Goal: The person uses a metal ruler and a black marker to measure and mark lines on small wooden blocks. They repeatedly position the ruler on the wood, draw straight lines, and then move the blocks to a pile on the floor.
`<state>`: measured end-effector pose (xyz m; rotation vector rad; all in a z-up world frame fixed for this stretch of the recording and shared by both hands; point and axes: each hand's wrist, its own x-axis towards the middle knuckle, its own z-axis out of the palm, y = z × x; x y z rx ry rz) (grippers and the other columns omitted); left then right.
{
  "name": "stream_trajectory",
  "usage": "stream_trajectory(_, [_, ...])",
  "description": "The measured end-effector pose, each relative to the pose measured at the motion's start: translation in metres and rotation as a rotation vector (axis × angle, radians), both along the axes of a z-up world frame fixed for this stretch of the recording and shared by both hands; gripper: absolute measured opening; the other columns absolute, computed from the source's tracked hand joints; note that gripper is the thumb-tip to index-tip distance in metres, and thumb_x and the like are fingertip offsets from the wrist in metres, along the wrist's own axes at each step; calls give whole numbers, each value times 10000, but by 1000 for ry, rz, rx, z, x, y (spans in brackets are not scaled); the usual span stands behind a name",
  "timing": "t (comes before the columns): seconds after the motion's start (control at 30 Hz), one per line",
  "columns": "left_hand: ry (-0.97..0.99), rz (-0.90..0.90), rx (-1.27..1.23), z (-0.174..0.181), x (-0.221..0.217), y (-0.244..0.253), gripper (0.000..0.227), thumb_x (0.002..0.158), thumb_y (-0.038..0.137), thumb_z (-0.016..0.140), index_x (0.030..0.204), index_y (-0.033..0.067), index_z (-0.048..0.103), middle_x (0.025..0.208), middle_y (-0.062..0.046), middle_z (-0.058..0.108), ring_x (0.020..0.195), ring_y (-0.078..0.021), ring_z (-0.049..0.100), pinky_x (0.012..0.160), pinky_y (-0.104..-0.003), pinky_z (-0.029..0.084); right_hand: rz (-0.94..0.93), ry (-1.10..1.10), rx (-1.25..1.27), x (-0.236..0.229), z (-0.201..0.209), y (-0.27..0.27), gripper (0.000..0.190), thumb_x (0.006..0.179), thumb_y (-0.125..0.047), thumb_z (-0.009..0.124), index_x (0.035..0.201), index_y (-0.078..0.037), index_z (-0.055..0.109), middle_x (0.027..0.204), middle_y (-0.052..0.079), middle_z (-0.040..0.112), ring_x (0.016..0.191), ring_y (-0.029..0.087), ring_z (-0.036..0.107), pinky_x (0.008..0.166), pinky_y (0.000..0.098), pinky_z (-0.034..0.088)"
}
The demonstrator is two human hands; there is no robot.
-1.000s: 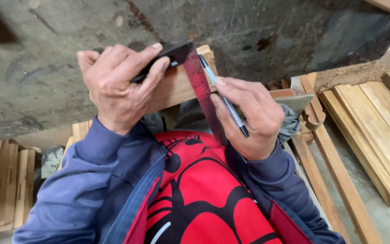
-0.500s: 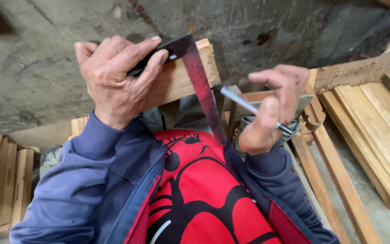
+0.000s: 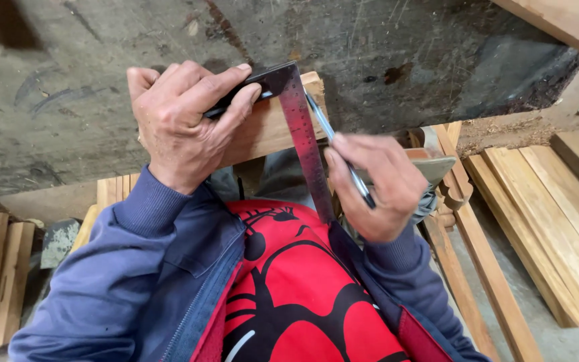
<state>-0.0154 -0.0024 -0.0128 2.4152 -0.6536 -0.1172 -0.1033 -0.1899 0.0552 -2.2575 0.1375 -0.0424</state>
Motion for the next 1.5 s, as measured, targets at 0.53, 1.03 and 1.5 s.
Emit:
stream_trajectory(0.53, [0,-14,-20,1,0,-1,92,913,239,751,964,163,746,727,2,592,619,-127,498,701,-320,227,-129,302,37,-8,-14,0,324,979,-217,390,1182,9,503,899,128,572,824,234,522,796,350,413])
stream_trajectory(1.03, [134,-54,-225,14,6,-2,88,906,196,651,917,120,693,674,-7,529,645,-212,547,694,-304,358,-423,111,-41,-1,-35,9,181,719,-194,800,826,-102,687,654,43,553,606,235,598,576,316,482])
stream_trajectory(1.5, [4,-383,-183,45,-52,-34,522,607,229,724,1093,136,556,1015,-190,475,914,-392,481,816,-468,377,-1483,238,1129,-173,88,-1,243,887,-146,480,1112,-74,535,697,-72,370,496,11,320,415,126,248])
